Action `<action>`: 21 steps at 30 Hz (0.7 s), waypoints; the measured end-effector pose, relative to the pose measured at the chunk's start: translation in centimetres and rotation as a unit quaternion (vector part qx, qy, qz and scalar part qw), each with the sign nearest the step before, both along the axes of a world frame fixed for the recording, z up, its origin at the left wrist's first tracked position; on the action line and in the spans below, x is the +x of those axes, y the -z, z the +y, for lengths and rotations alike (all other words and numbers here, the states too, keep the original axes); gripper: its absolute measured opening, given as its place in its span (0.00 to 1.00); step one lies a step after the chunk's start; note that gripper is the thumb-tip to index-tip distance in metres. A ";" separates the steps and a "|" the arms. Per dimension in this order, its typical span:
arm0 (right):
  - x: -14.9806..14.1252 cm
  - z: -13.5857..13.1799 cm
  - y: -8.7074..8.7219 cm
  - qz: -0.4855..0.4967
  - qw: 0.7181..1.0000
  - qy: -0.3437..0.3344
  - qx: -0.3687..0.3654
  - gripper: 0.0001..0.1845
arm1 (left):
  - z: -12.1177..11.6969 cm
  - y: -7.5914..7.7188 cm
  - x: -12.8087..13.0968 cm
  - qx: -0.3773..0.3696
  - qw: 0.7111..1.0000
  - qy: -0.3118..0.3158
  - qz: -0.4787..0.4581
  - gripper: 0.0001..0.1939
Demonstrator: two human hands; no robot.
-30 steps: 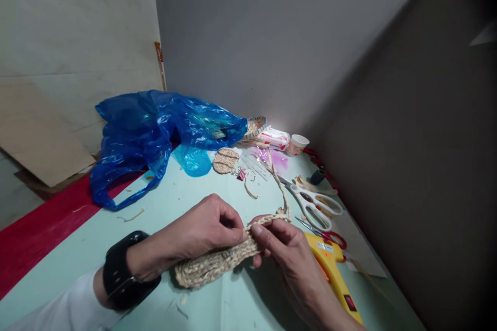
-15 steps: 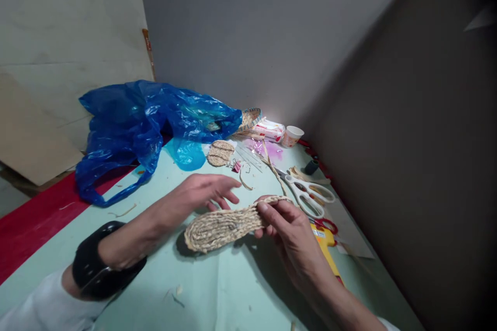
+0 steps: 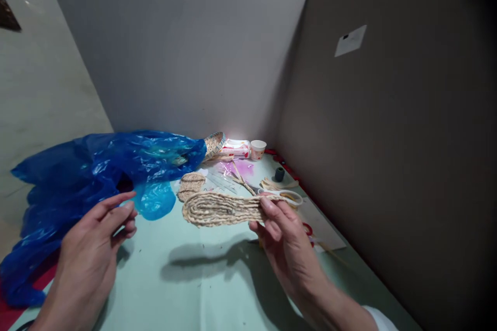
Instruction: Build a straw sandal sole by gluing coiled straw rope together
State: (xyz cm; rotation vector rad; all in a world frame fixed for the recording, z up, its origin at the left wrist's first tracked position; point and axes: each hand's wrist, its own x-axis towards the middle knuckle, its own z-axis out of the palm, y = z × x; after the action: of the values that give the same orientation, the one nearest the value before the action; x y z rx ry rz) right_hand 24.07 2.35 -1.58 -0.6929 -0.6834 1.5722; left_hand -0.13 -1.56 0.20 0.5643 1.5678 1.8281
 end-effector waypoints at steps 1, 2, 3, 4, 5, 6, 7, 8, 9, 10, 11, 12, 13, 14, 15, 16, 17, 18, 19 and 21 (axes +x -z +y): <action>0.0 0.0 -0.2 0.014 1.000 0.004 -0.005 0.12 | 0.2 0.2 0.0 0.000 1.000 -0.001 0.005 0.06; 0.0 0.0 -0.3 0.026 1.000 0.009 -0.010 0.12 | 0.3 0.6 0.1 -0.006 1.000 0.019 0.012 0.06; 0.0 0.0 -0.4 0.035 0.999 0.013 -0.014 0.13 | 0.5 1.1 0.4 -0.005 1.000 0.022 0.017 0.06; -0.1 -0.1 -0.6 0.040 0.999 0.016 -0.016 0.13 | 0.6 1.5 1.0 -0.011 0.999 0.042 0.022 0.08; -0.3 -0.2 -0.6 0.043 0.999 0.018 -0.018 0.13 | 0.7 2.0 1.8 -0.019 0.994 0.110 0.021 0.12; -0.5 -0.3 -0.7 0.046 0.999 0.017 -0.021 0.14 | 0.6 2.3 3.0 -0.021 0.989 0.147 0.015 0.15; -0.6 -0.5 -0.8 0.050 0.998 0.014 -0.023 0.14 | 0.5 2.5 4.3 -0.009 0.985 0.171 0.008 0.18; -0.9 -0.6 -0.9 0.056 0.998 0.009 -0.025 0.13 | 0.2 2.6 5.7 0.009 0.981 0.195 -0.003 0.20; -1.1 -0.8 -1.1 0.063 0.998 0.001 -0.026 0.13 | -0.1 2.4 7.1 0.027 0.975 0.222 -0.015 0.21; -1.3 -1.0 -1.2 0.071 0.997 -0.006 -0.025 0.13 | -0.4 2.1 8.4 0.040 0.970 0.240 -0.027 0.21; -1.5 -1.3 -1.3 0.079 0.997 -0.013 -0.025 0.12 | -0.7 1.6 9.5 0.053 0.967 0.248 -0.038 0.20; -1.7 -1.6 -1.4 0.084 0.996 -0.018 -0.023 0.11 | -1.0 1.1 10.4 0.074 0.964 0.247 -0.070 0.17; -1.9 -2.0 -1.4 0.087 0.996 -0.023 -0.021 0.10 | -1.2 0.5 11.1 0.087 0.961 0.240 -0.102 0.14; -2.1 -2.4 -1.5 0.087 0.996 -0.028 -0.022 0.10 | -1.4 -0.1 11.4 0.093 0.960 0.230 -0.129 0.13; -2.2 -2.8 -1.4 0.083 0.996 -0.038 -0.025 0.10 | -1.6 -0.5 11.6 0.098 0.959 0.220 -0.148 0.12; -2.2 -3.3 -1.3 0.075 0.995 -0.055 -0.027 0.10 | -1.7 -0.9 11.6 0.100 0.959 0.213 -0.160 0.11; -2.1 -3.9 -1.2 0.063 0.994 -0.079 -0.029 0.11 | -1.8 -1.1 11.5 0.097 0.958 0.210 -0.167 0.11; -1.8 -4.4 -1.0 0.043 0.993 -0.102 -0.030 0.12 | -1.9 -1.1 11.4 0.091 0.958 0.211 -0.170 0.11; -1.5 -4.9 -0.8 0.017 0.992 -0.121 -0.032 0.14 | -2.0 -1.1 11.2 0.081 0.958 0.217 -0.172 0.10; -0.3 -6.0 -0.4 -0.052 0.987 -0.144 -0.042 0.18 | -2.2 -0.8 10.8 0.061 0.957 0.227 -0.173 0.09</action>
State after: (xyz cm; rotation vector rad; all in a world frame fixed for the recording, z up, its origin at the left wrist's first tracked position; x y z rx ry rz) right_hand 23.80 -3.62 -1.17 -0.7685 -0.8280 1.8472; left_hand 10.67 -3.76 0.99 0.5680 1.0002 1.5710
